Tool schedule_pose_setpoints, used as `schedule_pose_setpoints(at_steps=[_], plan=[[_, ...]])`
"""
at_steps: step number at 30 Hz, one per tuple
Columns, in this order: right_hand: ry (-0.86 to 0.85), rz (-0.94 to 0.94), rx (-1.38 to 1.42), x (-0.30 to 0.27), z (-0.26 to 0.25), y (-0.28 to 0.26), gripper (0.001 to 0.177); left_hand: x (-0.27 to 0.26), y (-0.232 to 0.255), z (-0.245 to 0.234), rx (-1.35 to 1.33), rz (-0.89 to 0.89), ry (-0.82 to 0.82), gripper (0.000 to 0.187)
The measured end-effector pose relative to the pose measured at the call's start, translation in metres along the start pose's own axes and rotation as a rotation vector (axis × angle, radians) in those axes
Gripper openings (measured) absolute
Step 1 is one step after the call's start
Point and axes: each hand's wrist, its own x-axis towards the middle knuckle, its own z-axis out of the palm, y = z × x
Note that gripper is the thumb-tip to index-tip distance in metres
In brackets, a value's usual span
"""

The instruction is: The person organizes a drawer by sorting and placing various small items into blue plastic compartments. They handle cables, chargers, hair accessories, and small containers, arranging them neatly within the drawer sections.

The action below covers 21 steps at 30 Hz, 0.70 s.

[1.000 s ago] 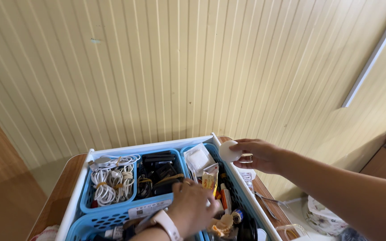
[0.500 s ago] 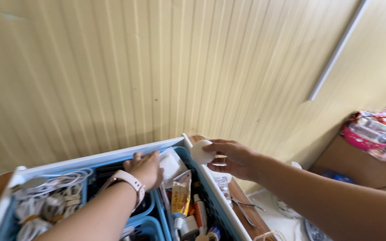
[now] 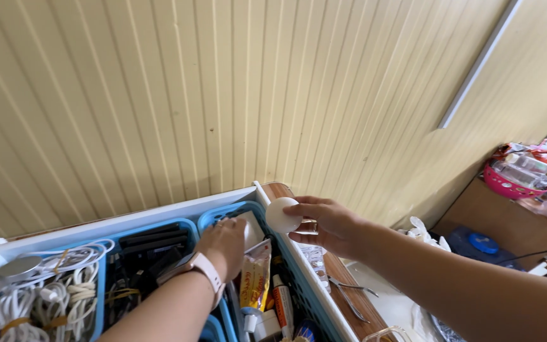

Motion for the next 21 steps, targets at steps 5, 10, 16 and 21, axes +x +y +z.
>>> schedule_pose_setpoints(at_steps=[5, 10, 16, 21], plan=[[0.004, -0.016, -0.124, 0.001, 0.01, 0.002, 0.052, 0.011, -0.017, 0.021, -0.04, 0.256, 0.535, 0.085], [-0.027, -0.056, -0.221, 0.005, 0.02, 0.008, 0.052, -0.042, -0.04, 0.01, -0.45, 0.022, 0.734, 0.048], [-0.322, -0.037, -0.553, -0.016, 0.048, 0.021, 0.044, -0.092, -0.037, -0.009, -0.467, -0.125, 0.828, 0.04], [-0.496, -0.006, -0.858, -0.04, 0.057, 0.026, 0.039, -0.121, -0.016, -0.011, -0.466, -0.119, 0.737, 0.03]])
